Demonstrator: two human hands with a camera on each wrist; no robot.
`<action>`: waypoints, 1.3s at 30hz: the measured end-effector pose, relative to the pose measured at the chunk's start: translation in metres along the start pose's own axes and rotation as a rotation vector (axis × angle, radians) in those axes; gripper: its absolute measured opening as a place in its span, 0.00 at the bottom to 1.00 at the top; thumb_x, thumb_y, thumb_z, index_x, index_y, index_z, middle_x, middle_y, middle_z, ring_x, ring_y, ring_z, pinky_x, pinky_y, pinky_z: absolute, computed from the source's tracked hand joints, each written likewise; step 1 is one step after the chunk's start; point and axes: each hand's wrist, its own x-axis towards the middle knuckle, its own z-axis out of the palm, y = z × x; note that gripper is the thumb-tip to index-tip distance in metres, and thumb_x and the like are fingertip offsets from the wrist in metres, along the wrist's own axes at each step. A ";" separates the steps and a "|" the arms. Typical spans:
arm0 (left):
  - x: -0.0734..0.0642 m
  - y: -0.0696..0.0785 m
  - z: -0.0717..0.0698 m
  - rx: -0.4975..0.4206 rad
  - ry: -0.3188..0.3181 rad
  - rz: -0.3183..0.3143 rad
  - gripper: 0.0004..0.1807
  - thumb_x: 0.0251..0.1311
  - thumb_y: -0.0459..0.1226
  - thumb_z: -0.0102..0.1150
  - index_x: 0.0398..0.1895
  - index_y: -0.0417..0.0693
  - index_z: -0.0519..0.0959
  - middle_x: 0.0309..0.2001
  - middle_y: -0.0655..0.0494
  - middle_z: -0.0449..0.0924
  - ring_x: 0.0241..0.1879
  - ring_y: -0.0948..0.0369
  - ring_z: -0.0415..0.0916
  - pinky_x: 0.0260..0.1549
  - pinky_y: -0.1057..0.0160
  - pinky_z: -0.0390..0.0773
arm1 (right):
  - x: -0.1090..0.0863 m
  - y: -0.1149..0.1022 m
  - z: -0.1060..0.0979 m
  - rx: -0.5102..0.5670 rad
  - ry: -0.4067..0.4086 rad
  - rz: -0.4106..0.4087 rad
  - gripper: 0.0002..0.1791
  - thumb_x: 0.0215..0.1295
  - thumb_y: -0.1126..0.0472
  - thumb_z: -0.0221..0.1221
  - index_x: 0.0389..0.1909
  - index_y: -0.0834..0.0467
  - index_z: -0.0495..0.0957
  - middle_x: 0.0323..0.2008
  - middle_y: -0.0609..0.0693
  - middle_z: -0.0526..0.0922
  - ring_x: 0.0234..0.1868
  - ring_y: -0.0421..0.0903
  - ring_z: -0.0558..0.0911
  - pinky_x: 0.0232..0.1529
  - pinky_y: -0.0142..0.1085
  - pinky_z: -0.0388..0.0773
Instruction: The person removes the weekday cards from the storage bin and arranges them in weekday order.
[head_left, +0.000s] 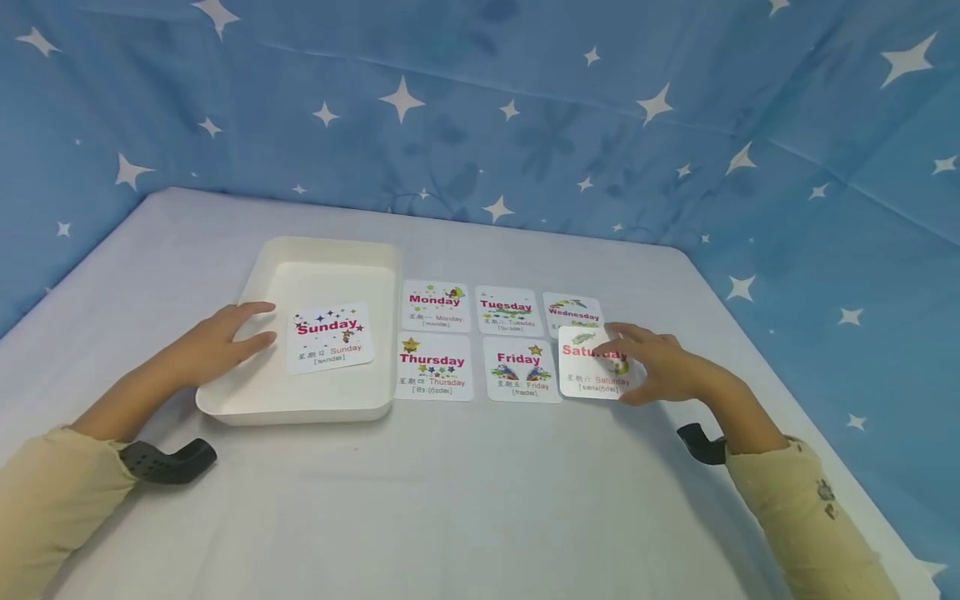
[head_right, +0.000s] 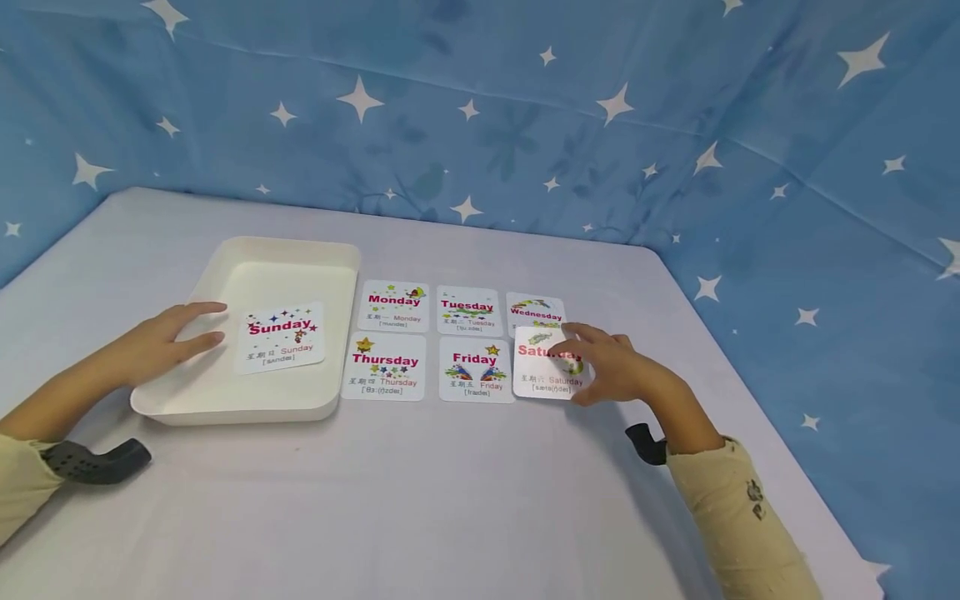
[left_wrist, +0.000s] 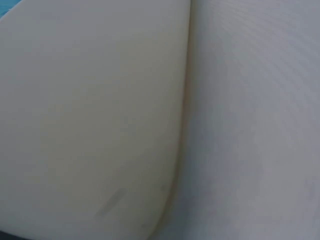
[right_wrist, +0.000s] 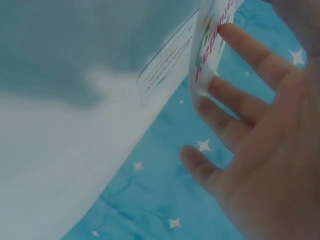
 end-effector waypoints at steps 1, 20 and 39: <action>0.000 0.000 0.000 0.002 0.000 -0.001 0.35 0.67 0.53 0.39 0.67 0.38 0.51 0.63 0.22 0.47 0.62 0.28 0.45 0.53 0.29 0.51 | 0.000 0.000 0.001 -0.001 -0.003 -0.002 0.39 0.41 0.60 0.70 0.59 0.51 0.68 0.67 0.61 0.53 0.63 0.62 0.59 0.53 0.58 0.57; -0.001 0.001 -0.001 0.009 0.004 -0.015 0.35 0.67 0.53 0.38 0.67 0.38 0.51 0.64 0.23 0.46 0.62 0.28 0.45 0.53 0.28 0.51 | 0.002 0.003 0.011 0.027 -0.079 0.023 0.36 0.43 0.58 0.69 0.58 0.49 0.69 0.67 0.60 0.54 0.62 0.65 0.59 0.53 0.63 0.56; -0.001 0.000 0.001 -0.001 0.011 -0.004 0.35 0.67 0.53 0.38 0.67 0.38 0.51 0.63 0.24 0.48 0.61 0.29 0.47 0.53 0.30 0.53 | 0.006 0.010 0.016 0.075 -0.119 0.026 0.37 0.44 0.57 0.68 0.59 0.48 0.67 0.67 0.60 0.54 0.64 0.65 0.58 0.55 0.69 0.50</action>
